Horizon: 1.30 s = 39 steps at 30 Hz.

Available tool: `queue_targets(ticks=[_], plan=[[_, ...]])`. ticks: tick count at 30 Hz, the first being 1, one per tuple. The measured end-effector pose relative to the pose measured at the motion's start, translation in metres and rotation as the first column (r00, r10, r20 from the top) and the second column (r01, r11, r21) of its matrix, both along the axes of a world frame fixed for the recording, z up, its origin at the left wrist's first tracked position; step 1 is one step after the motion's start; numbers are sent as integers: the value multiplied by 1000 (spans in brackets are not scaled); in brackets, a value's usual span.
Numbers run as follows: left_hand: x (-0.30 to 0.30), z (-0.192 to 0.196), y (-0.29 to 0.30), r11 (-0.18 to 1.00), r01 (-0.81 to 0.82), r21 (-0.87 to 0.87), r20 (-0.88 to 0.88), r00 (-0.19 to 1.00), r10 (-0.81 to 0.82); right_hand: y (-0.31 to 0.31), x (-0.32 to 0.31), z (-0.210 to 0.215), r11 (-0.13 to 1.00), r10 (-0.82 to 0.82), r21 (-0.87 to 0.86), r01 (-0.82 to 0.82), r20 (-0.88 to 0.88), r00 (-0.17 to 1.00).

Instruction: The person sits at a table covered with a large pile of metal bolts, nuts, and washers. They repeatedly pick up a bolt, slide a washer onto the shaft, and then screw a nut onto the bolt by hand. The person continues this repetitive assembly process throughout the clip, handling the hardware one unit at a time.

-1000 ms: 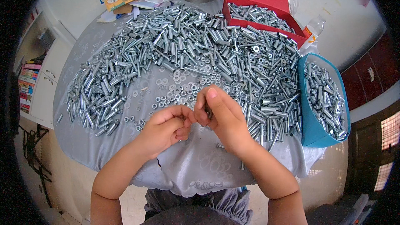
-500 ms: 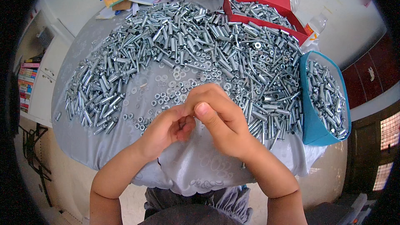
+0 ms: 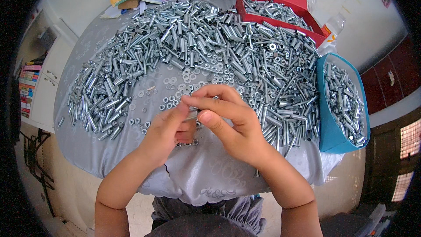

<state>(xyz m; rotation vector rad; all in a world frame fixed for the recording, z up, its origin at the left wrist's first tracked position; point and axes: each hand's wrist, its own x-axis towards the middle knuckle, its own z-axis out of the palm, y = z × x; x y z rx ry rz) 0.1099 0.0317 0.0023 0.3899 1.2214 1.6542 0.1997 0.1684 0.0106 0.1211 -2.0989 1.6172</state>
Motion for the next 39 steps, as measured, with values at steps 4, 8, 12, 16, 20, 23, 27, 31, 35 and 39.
queue_targets(ticks=[4, 8, 12, 16, 20, 23, 27, 31, 35, 39], plan=[[-14, 5, -5, 982, -177, 64, 44, 984, 174, 7, 0, 7, 969, -221, 117, 219, 6, 975], [-25, 5, -11, 963, -233, 137, 67, 972, 226, 24, -1, 3, 838, -361, 441, 320, 8, 933], [-24, 4, -13, 971, -207, 123, 78, 977, 198, 25, -2, -6, 725, -299, 653, 220, 10, 954], [-25, 1, -14, 962, -203, 181, 147, 973, 178, 12, -5, -11, 700, -215, 701, 139, 21, 976], [-24, -1, -12, 952, -215, 219, 215, 962, 168, 0, -10, -20, 621, -172, 776, 114, -7, 985], [-24, -4, -12, 953, -211, 217, 226, 961, 162, -6, -14, -26, 586, -170, 801, 120, -23, 985], [-23, -1, -11, 966, -191, 173, 211, 965, 153, -10, -16, -29, 609, -164, 787, 103, -2, 987], [-24, -3, -12, 966, -185, 183, 225, 964, 142, -11, -15, -29, 646, -166, 758, 87, 28, 986], [-23, -5, -12, 972, -176, 155, 199, 969, 143, -4, -10, -17, 893, -96, 449, 15, 159, 983], [-19, -5, -8, 978, -201, 58, 169, 967, 188, 1, -4, -7, 934, 62, -356, -12, 130, 990]])
